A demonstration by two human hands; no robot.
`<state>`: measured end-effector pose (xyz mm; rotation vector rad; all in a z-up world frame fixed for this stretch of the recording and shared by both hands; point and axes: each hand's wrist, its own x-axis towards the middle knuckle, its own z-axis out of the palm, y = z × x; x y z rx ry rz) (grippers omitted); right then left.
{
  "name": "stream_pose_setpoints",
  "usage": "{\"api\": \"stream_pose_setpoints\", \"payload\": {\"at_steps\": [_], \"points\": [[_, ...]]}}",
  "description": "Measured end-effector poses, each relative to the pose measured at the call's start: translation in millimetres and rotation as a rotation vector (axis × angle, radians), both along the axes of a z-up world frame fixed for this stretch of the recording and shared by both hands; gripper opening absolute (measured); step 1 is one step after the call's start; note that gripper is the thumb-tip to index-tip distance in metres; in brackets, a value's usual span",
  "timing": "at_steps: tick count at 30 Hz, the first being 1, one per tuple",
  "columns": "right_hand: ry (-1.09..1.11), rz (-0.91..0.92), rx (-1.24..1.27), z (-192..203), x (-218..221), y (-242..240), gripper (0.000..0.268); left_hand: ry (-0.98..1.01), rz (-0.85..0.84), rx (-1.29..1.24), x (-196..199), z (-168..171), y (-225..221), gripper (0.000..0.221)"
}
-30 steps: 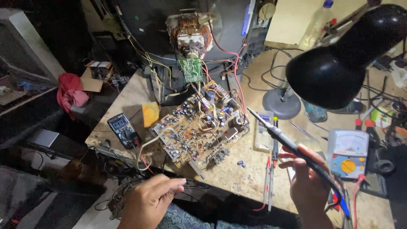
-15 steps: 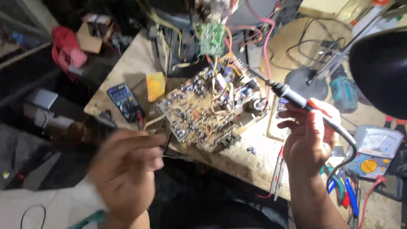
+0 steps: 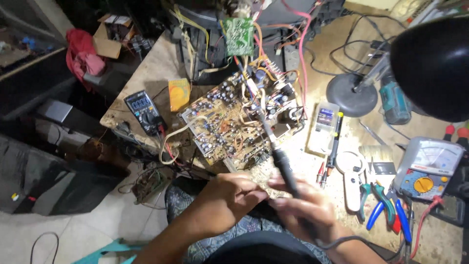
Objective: Repairing a circuit board from a CRT television using a soldering iron, multimeter, and pliers.
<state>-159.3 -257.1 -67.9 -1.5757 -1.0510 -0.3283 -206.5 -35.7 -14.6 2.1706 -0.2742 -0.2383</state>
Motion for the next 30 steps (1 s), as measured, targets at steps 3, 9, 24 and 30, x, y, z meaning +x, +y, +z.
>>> {"api": "stream_pose_setpoints", "payload": {"at_steps": [3, 9, 24, 30], "points": [[-0.177, -0.011, -0.031, 13, 4, 14, 0.012, -0.072, 0.130, -0.228, 5, -3, -3, 0.034], [-0.256, -0.065, 0.054, 23, 30, 23, 0.025, -0.373, 0.206, -0.079, 23, 12, -1, 0.014], [0.032, -0.380, 0.262, 11, 119, 31, 0.048, -1.020, 0.859, -0.198, 148, 4, 44, 0.011], [0.315, -0.150, 0.713, -7, 155, 59, 0.043, -0.843, 0.808, -0.399, 163, 5, 30, 0.003]]}}
